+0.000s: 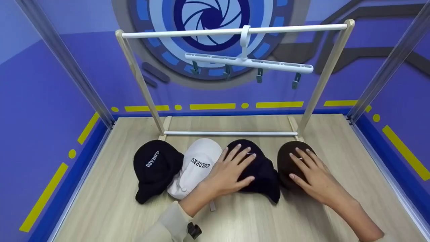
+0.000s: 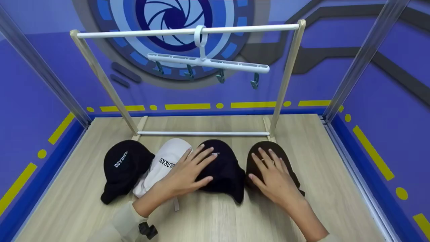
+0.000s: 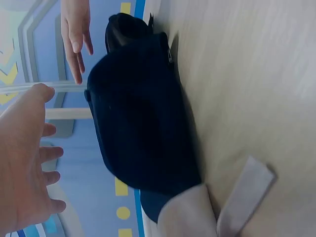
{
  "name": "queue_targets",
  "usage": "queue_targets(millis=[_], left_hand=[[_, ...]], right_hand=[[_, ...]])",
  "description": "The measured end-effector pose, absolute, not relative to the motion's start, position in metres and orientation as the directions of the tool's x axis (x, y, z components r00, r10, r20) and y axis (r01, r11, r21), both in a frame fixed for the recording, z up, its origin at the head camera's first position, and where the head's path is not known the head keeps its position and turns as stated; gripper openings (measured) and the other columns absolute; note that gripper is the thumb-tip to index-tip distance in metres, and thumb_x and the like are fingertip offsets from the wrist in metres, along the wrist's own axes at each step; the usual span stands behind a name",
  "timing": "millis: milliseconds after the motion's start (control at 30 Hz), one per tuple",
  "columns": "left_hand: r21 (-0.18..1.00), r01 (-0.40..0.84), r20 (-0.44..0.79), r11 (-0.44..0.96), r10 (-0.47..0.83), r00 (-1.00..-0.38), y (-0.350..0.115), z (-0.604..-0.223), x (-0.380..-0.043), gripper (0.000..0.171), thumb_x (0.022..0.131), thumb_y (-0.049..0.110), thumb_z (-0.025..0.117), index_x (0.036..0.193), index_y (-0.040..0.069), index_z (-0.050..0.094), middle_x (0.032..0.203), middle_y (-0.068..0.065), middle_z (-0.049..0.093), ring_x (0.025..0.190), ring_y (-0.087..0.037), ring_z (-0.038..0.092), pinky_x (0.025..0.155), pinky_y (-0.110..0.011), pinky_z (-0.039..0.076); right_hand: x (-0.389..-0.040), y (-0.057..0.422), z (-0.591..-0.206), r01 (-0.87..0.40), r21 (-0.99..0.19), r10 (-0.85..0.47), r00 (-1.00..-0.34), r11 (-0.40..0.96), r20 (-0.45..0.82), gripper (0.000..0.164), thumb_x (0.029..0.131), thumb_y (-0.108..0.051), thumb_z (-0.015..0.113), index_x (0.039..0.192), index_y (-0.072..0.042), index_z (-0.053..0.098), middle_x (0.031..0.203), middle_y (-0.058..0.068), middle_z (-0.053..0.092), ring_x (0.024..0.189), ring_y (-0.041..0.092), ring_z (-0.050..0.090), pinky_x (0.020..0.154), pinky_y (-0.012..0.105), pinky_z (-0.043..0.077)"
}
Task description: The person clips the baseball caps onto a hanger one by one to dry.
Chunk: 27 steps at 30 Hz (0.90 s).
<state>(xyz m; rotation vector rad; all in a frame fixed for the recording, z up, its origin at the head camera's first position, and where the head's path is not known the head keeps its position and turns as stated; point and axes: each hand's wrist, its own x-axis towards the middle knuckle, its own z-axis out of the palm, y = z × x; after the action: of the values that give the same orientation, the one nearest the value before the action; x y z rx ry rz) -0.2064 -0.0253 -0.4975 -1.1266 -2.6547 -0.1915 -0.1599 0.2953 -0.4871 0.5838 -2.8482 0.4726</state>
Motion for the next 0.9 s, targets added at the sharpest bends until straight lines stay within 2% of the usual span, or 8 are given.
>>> queue_targets(millis=[633,900], left_hand=[[-0.018,0.765,0.296,0.644,0.734,-0.611,0.017,-0.496,-0.198,0.065,0.101,0.062,0.040,0.156,0.027,0.041,0.161,0.001,0.039,0.152,-0.026,0.028,0.121,-0.052,0.029],[-0.022,0.775,0.273,0.631,0.750,-0.603,0.032,-0.497,-0.195,0.066,0.101,0.062,0.040,0.158,0.029,0.037,0.161,0.002,0.038,0.152,-0.026,0.029,0.122,-0.051,0.026]], right_hand=[[-0.153,0.313,-0.488,-0.407,-0.269,-0.347,-0.906,0.873,0.243,0.062,0.099,-0.039,0.064,0.152,-0.011,0.048,0.159,0.022,0.035,0.142,0.052,0.029,0.107,0.072,0.029],[-0.149,0.321,-0.488,-0.388,-0.262,-0.337,-0.915,0.883,0.220,0.064,0.098,-0.041,0.066,0.151,-0.010,0.048,0.158,0.023,0.034,0.141,0.053,0.029,0.105,0.074,0.030]])
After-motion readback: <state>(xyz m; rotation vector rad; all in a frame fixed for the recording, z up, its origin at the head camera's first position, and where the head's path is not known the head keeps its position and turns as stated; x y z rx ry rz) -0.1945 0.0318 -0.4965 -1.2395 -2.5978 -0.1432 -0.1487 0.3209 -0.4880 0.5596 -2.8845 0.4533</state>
